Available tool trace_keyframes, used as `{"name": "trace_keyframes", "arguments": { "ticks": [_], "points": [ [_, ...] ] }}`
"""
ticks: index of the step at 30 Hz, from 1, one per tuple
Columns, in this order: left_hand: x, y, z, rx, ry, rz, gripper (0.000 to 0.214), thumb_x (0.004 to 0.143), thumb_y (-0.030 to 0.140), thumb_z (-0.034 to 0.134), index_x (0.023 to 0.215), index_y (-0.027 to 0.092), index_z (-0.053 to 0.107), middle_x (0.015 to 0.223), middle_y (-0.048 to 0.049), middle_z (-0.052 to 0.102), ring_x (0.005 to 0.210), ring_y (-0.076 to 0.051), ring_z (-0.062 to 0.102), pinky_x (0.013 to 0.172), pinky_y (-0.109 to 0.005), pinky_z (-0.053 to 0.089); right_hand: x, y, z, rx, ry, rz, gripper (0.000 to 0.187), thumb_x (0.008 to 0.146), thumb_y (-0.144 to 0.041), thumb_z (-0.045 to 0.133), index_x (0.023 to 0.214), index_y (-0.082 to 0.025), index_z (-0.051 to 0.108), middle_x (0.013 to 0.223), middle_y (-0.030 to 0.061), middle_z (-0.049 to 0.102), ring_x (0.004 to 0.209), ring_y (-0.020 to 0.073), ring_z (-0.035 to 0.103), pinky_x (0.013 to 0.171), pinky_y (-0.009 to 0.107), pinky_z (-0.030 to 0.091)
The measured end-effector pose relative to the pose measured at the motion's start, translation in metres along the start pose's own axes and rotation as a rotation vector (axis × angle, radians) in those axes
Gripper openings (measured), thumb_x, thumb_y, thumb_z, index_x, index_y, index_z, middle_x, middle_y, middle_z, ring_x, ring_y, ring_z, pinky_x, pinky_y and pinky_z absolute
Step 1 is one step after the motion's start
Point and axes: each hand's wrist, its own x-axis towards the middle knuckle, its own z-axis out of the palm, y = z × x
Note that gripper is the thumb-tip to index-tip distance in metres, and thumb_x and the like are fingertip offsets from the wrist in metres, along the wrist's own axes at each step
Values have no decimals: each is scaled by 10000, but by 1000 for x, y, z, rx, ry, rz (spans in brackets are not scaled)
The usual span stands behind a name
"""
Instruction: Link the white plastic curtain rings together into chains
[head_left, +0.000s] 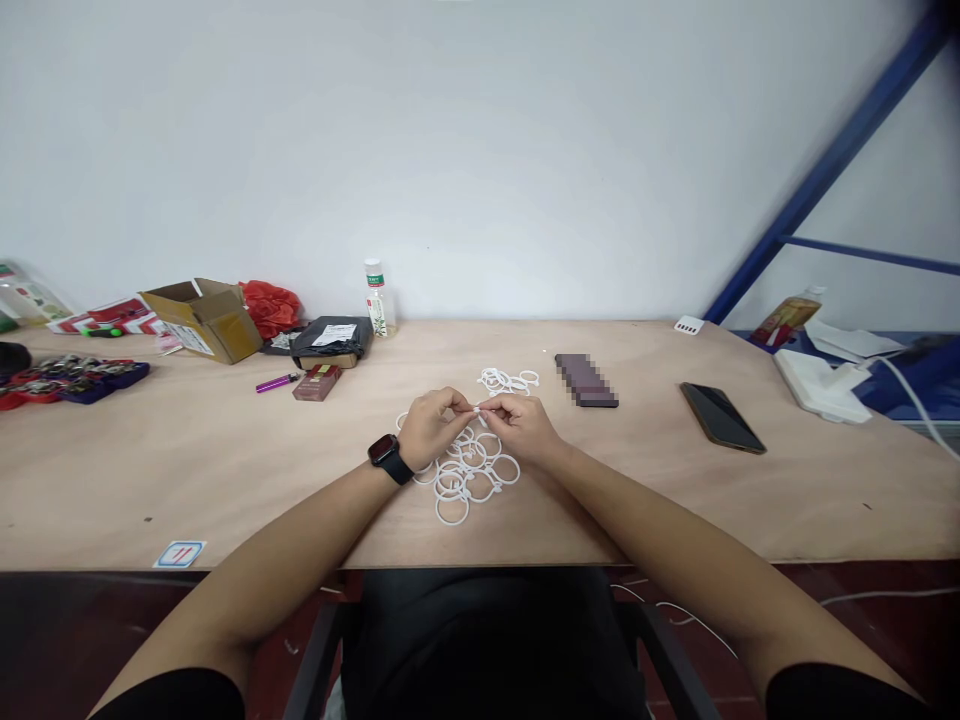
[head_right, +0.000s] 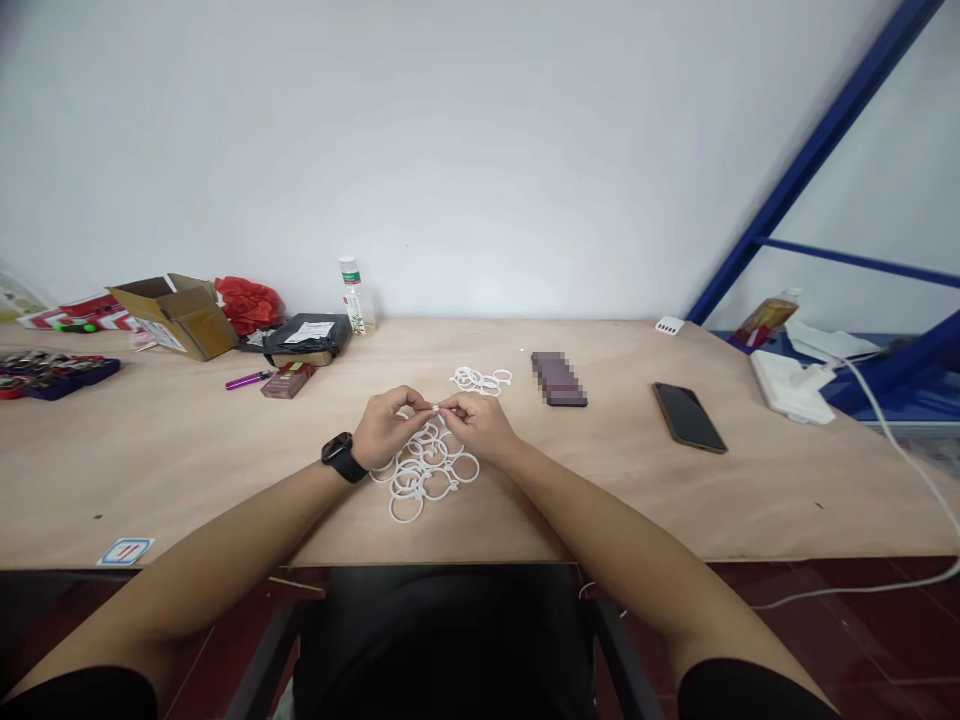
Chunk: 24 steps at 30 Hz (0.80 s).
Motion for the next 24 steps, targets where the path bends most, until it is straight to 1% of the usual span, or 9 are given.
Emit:
{"name": "trace_keyframes", "arguments": {
  "ticks": [6,10,12,14,18,21,23,24],
  "points": [
    [0,1,1,57,24,35,180,851,324,659,763,181,593,750,-21,692,710,-155,642,705,-292,492,0,-2,0,-21,15,-10,142,825,-208,596,833,-187,736,651,10,686,558,113,567,559,227,426],
    [1,-6,4,89,44,28,171,852,338,663,786,188,614,759,-10,699,720,-152,644,741,-300,493,1,-1,0,12,-7,7,153,836,-221,609,919,-188,733,680,7,693,567,113,577,579,231,439],
    [0,-9,6,123,11,40,155,857,340,658,814,193,628,773,-7,705,732,-155,649,776,-316,491,2,2,-1,24,-36,5,159,829,-218,621,942,-186,729,703,9,699,582,117,585,593,236,449],
    [0,-13,7,162,-49,59,126,856,325,657,855,200,642,819,-12,716,776,-168,659,821,-343,483,3,6,-3,4,-48,-9,157,830,-207,614,939,-190,726,757,17,712,608,122,593,615,245,458],
    [0,-17,7,197,-160,88,132,856,319,651,920,204,657,937,-42,723,896,-205,657,870,-382,473,9,20,-11,-134,-22,-38,184,852,-184,570,954,-202,721,882,41,721,740,154,630,707,276,475],
    [1,-19,4,198,-192,95,142,870,338,627,900,204,663,950,-49,718,907,-206,648,868,-382,474,14,31,-20,-233,-30,-11,227,841,-177,575,1014,-209,719,1000,67,700,851,182,634,771,302,477],
    [2,-20,3,200,-196,93,152,876,348,616,890,204,664,941,-49,716,897,-203,644,866,-381,473,15,34,-26,-251,-65,5,241,825,-184,588,1026,-203,721,1001,76,689,854,186,625,775,305,475],
    [2,-20,2,200,-197,92,158,879,352,611,889,204,665,936,-49,715,893,-202,643,865,-381,472,15,35,-28,-237,-114,8,242,816,-178,587,1014,-197,725,969,71,691,831,179,622,759,296,474]
  ]
}}
